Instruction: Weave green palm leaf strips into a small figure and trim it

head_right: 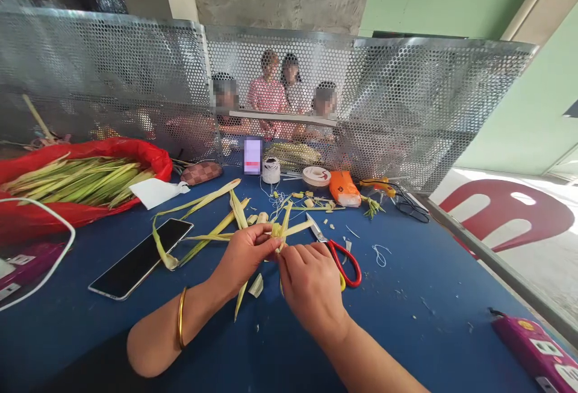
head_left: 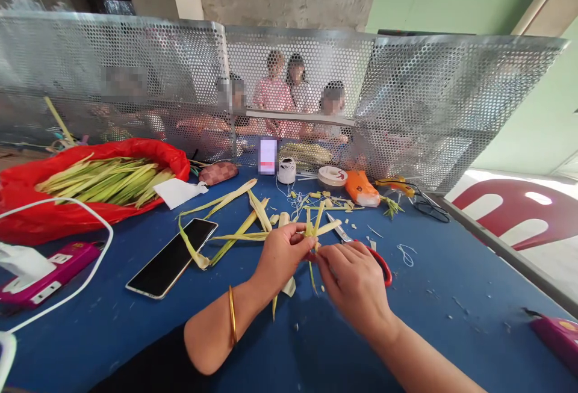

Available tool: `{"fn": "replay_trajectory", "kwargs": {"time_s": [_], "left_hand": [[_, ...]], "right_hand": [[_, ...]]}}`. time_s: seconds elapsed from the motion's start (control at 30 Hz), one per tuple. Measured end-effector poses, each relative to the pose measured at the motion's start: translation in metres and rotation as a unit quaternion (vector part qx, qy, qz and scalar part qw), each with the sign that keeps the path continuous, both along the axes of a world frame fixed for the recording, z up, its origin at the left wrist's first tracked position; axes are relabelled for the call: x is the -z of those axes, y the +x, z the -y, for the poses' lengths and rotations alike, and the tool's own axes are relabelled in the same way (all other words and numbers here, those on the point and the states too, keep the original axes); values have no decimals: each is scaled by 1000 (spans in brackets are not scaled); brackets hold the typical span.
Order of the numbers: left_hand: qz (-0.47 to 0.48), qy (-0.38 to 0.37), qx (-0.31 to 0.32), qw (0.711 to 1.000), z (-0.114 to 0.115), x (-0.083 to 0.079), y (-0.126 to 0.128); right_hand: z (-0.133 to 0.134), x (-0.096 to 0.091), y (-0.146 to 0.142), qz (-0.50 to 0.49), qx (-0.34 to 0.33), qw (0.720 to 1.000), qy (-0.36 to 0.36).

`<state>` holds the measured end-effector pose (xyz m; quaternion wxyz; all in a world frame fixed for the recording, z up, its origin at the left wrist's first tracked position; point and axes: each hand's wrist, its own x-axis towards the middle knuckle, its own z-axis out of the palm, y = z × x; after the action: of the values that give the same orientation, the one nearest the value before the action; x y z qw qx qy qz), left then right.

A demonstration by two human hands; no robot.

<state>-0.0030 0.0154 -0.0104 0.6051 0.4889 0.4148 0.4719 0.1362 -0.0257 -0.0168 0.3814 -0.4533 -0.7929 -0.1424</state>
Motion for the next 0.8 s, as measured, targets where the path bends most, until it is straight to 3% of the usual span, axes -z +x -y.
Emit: {"fn": "replay_trajectory", "kwargs": {"time_s": [0.1, 0.17, 0.2, 0.23, 0.3, 0.37, 0.4, 0.43, 0.5, 0.63, 0.67, 0.73, 0.8], "left_hand": [[26, -59, 7, 998, -2, 3, -1], [37, -81, -1, 996, -3, 3, -2], [41, -81, -7, 996, -3, 2, -3], [44, -75, -10, 996, -3, 2, -3], [50, -65, -4, 997, -2, 0, -4], [51, -68, 19, 996, 0, -2, -4], [49, -72, 34, 996, 1, -3, -4], [48, -79, 46, 995, 2, -4, -3], [52, -100, 60, 992, 3, -5, -3], [72, -142, 46, 986, 4, -4, -2], [75, -145, 45, 986, 4, -4, -2], [77, -141, 55, 985, 5, -3, -1], [66, -133, 72, 986, 6, -4, -1]], "right_hand": [[1, 1, -2, -9, -9, 1000, -19], [-1, 1, -1, -86, -34, 990, -107], [-3, 1, 0, -155, -44, 972, -172], [-5, 0, 1, -240, -48, 939, -240], [-10, 0, 3, -417, -56, 836, -352], [-15, -1, 3, -550, -76, 733, -394], [-17, -2, 3, -590, -87, 701, -391], [-18, -2, 3, -613, -93, 689, -376], [-18, -2, 3, -608, -85, 719, -326], [-11, 0, 5, -415, -100, 872, -240], [-9, 0, 6, -357, -115, 900, -223], [-6, 0, 8, -278, -144, 929, -199], [-6, -2, 9, -271, -148, 933, -182]]}}
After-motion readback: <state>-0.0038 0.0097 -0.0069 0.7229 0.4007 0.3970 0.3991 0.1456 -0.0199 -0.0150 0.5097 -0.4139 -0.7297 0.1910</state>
